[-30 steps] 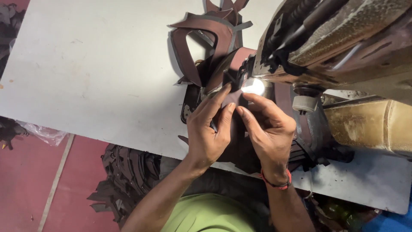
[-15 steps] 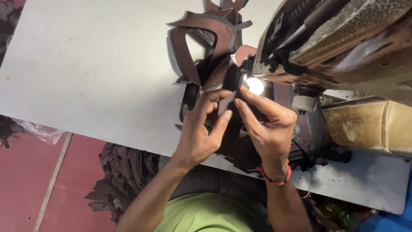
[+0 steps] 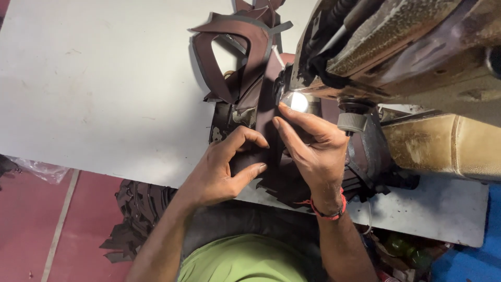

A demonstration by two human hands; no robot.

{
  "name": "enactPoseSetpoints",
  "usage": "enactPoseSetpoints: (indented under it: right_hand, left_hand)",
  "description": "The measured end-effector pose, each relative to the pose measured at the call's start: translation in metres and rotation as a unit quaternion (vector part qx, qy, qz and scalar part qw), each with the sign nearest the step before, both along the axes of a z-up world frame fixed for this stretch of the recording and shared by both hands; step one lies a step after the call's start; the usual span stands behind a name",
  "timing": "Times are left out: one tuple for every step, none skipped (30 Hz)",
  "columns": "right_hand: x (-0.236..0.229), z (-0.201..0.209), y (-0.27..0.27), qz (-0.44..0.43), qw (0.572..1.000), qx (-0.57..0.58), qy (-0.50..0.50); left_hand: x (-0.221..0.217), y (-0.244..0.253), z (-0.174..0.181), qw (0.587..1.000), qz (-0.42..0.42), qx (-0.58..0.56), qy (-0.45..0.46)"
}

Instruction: The person uses a sewing machine to stitch dark brown leather pieces, likely shoe parts, together. They guide the material under the needle, trim excess thread with scissors, and handle a stack of similar leather pieces from a plastic bag.

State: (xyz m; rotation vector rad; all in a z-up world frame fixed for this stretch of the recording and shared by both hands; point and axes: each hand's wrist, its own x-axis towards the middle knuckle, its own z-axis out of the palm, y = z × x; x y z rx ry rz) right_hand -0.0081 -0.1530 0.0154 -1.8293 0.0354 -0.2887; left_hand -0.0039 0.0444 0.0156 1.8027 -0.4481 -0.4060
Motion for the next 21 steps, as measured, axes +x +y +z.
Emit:
enactPoseSetpoints:
  right_hand:
    - [0.001, 0.000, 0.000, 0.000, 1.000, 0.000, -0.001]
    - [0.001, 0.000, 0.000, 0.000, 1.000, 0.001, 0.000]
    - [0.001, -0.001, 0.000, 0.001, 1.000, 0.002, 0.001]
    - [0.000, -0.001, 0.000, 0.002, 1.000, 0.002, 0.001]
    - [0.000, -0.002, 0.001, 0.013, 0.999, -0.006, -0.028]
    - [0.001, -0.002, 0.001, 0.024, 0.998, -0.013, -0.058]
    - [0.000, -0.002, 0.001, 0.025, 0.998, -0.013, -0.058]
    - [0.000, -0.002, 0.001, 0.020, 0.998, -0.013, -0.052]
    - [0.000, -0.002, 0.002, 0.015, 0.999, -0.013, -0.047]
    - [-0.001, -0.001, 0.003, 0.018, 0.999, -0.013, -0.047]
    - [-0.001, 0.000, 0.004, 0.013, 0.999, -0.014, -0.039]
    - [-0.001, 0.001, 0.005, 0.008, 0.999, -0.015, -0.030]
    - [-0.001, 0.002, 0.007, 0.011, 0.999, -0.015, -0.030]
    - [-0.001, 0.003, 0.008, 0.012, 0.999, -0.022, -0.036]
    - [-0.001, 0.004, 0.009, 0.013, 0.999, -0.028, -0.041]
    - [-0.002, 0.004, 0.008, 0.013, 0.999, -0.029, -0.042]
    - [-0.003, 0.003, 0.007, 0.022, 0.997, -0.043, -0.058]
    - [-0.004, 0.003, 0.006, 0.030, 0.995, -0.056, -0.074]
    - [-0.005, 0.007, 0.007, 0.030, 0.995, -0.056, -0.074]
    - [-0.007, 0.011, 0.007, 0.039, 0.993, -0.083, -0.075]
    - [-0.009, 0.015, 0.008, 0.049, 0.990, -0.110, -0.076]
  left_hand:
    - [0.002, 0.000, -0.001, 1.000, 0.000, 0.000, -0.001]
    - [0.003, 0.001, -0.002, 0.999, -0.007, -0.019, -0.028]
    - [0.005, 0.001, -0.003, 0.998, -0.014, -0.038, -0.056]
    - [0.007, 0.002, -0.002, 0.998, -0.013, -0.038, -0.056]
    - [0.010, 0.003, -0.001, 0.999, -0.009, -0.027, -0.034]
    - [0.012, 0.003, 0.000, 1.000, -0.007, -0.015, -0.011]
    - [0.015, 0.003, -0.002, 1.000, -0.006, -0.016, -0.011]
    - [0.018, 0.004, -0.005, 1.000, -0.008, -0.025, -0.007]
    - [0.020, 0.005, -0.007, 0.999, -0.009, -0.034, -0.003]
    - [0.023, 0.006, -0.008, 0.999, -0.007, -0.034, -0.003]
    - [0.025, 0.008, -0.009, 0.998, -0.014, -0.053, -0.010]
    - [0.027, 0.009, -0.010, 0.997, -0.021, -0.072, -0.017]
    - [0.028, 0.011, -0.011, 0.997, -0.018, -0.072, -0.017]
    - [0.030, 0.012, -0.013, 0.994, -0.025, -0.101, -0.018]
    - [0.032, 0.013, -0.014, 0.991, -0.033, -0.129, -0.018]
    - [0.034, 0.013, -0.015, 0.991, -0.033, -0.129, -0.018]
    - [0.036, 0.012, -0.015, 0.989, -0.035, -0.140, -0.011]
    - [0.038, 0.012, -0.016, 0.988, -0.038, -0.151, -0.004]
    - [0.040, 0.011, -0.015, 0.988, -0.038, -0.151, -0.005]
    - [0.041, 0.011, -0.015, 0.987, -0.030, -0.156, 0.014]
    - [0.043, 0.011, -0.015, 0.986, -0.022, -0.160, 0.033]
